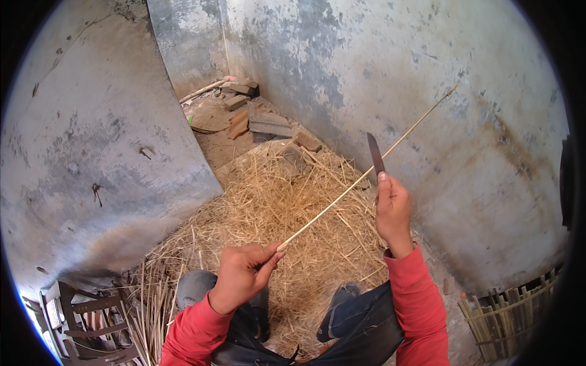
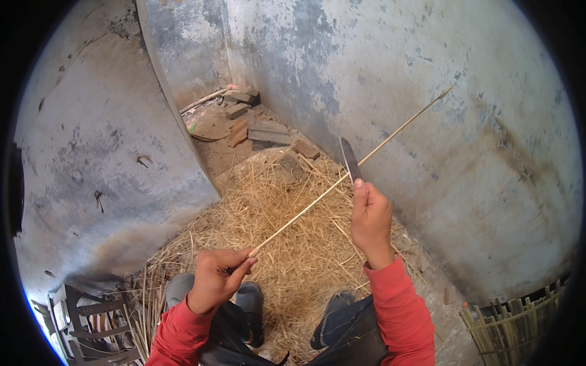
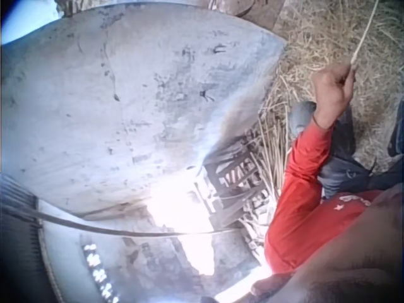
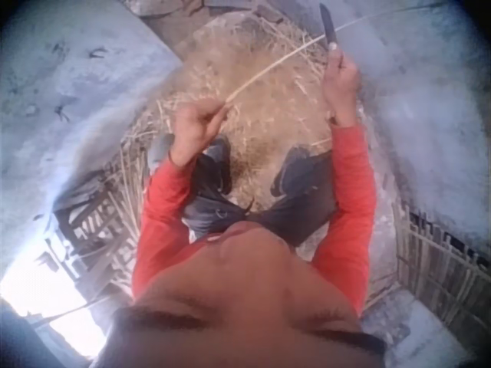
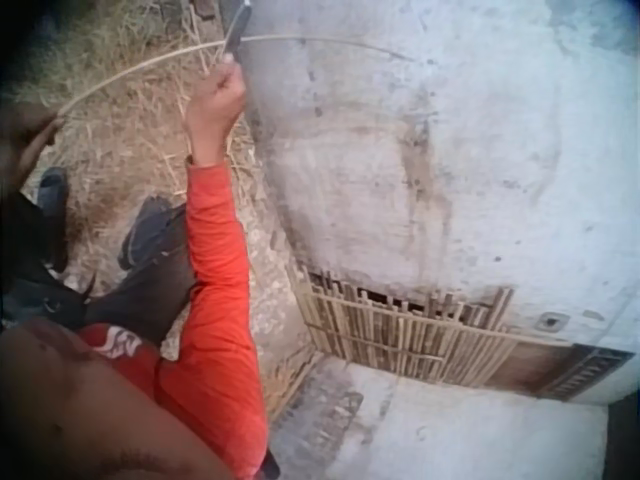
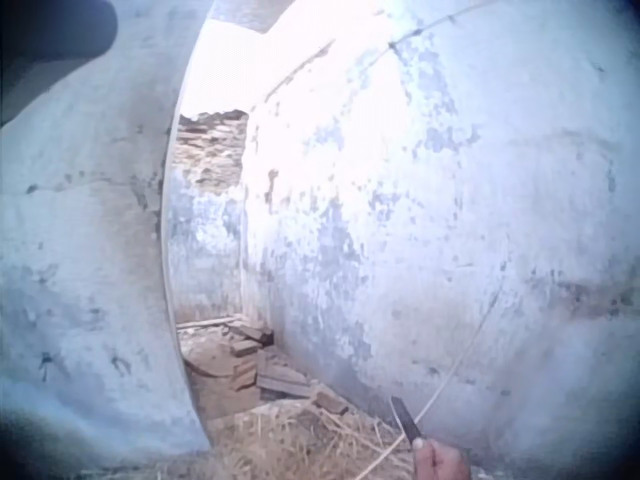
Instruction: The person strips bark or shavings from a long thin piece of wood using a small knife, working their way down the length of the wood.
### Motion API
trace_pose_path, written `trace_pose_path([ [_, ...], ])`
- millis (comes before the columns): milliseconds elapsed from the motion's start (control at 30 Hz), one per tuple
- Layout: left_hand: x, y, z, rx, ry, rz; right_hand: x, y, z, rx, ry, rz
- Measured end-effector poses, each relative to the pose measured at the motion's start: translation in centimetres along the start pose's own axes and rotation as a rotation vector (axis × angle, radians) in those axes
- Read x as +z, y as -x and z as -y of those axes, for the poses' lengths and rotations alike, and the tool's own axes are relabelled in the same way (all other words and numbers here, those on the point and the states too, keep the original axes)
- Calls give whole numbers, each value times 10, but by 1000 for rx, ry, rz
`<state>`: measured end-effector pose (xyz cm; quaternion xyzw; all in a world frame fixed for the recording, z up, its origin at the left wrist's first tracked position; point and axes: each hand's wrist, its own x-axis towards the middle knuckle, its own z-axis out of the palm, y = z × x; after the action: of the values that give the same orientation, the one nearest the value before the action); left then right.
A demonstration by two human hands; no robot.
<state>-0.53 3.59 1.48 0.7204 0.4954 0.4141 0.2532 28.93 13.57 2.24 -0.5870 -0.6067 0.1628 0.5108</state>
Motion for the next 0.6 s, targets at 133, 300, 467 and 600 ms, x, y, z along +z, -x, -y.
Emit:
trace_pose_path([
  [133, 9, 2, 7, 79, -64, -65, 26, 41, 20, -95, -11, 243],
  [300, 7, 4, 6, 44, -127, -50, 32, 51, 43, -151, -10, 389],
  [467, 6, 3, 2, 69, -2, -20, 0, -2, 20, -102, 9, -25],
  [600, 7, 1, -2, 55, 36, 26, 10, -1, -34, -104, 102, -33],
])
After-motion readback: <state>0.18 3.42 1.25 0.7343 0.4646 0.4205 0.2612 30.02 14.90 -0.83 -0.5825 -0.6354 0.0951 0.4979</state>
